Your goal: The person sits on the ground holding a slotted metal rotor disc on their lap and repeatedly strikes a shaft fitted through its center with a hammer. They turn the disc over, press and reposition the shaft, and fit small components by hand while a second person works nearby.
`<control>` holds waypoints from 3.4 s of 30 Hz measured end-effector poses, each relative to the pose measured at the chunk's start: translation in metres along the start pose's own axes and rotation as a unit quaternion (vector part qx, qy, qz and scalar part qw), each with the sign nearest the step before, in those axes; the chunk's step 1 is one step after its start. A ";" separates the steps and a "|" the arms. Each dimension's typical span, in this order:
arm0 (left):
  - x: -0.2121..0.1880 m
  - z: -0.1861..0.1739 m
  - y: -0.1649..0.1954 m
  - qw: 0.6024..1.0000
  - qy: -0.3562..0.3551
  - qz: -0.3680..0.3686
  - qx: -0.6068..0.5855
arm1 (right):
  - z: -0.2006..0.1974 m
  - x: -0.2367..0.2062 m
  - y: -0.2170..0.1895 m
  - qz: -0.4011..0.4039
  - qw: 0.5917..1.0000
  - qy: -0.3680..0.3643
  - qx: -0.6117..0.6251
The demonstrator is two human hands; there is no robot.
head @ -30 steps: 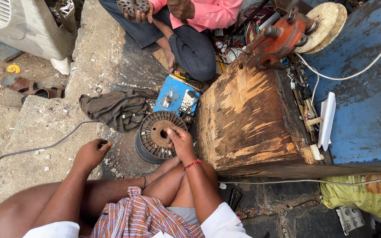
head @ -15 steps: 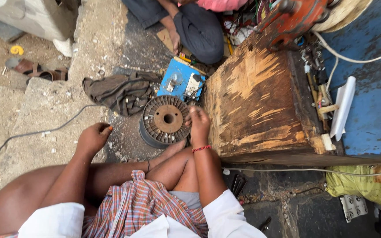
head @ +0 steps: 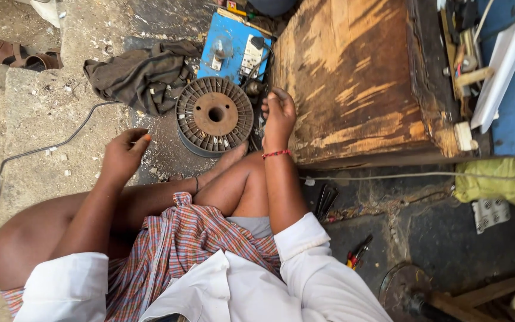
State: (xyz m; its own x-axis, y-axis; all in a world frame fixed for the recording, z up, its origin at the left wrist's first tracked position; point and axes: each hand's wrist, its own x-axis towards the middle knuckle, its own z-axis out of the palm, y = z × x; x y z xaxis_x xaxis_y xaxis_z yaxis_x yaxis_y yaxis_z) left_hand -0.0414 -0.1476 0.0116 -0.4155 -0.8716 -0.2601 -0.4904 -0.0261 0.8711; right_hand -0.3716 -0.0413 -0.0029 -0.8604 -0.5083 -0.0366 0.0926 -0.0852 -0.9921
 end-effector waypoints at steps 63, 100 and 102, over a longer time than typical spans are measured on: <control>-0.005 -0.003 -0.045 0.972 0.021 -0.142 -0.186 | 0.023 -0.015 0.000 0.080 0.984 -0.139 -0.082; -0.020 0.009 -0.048 0.986 0.071 -0.057 -0.139 | -0.195 -0.123 -0.086 -0.126 0.957 -0.079 -0.247; -0.020 0.011 -0.050 0.986 0.072 -0.058 -0.135 | -0.217 -0.125 -0.078 -0.117 0.955 -0.058 -0.266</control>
State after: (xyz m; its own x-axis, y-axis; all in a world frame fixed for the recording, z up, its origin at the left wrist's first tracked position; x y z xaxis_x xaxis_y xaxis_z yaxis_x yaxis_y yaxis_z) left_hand -0.0169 -0.1240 -0.0308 -0.2465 -0.9147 -0.3202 -0.2977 -0.2429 0.9232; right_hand -0.3799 0.2151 0.0532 -0.7628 -0.6222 0.1760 -0.3893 0.2245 -0.8933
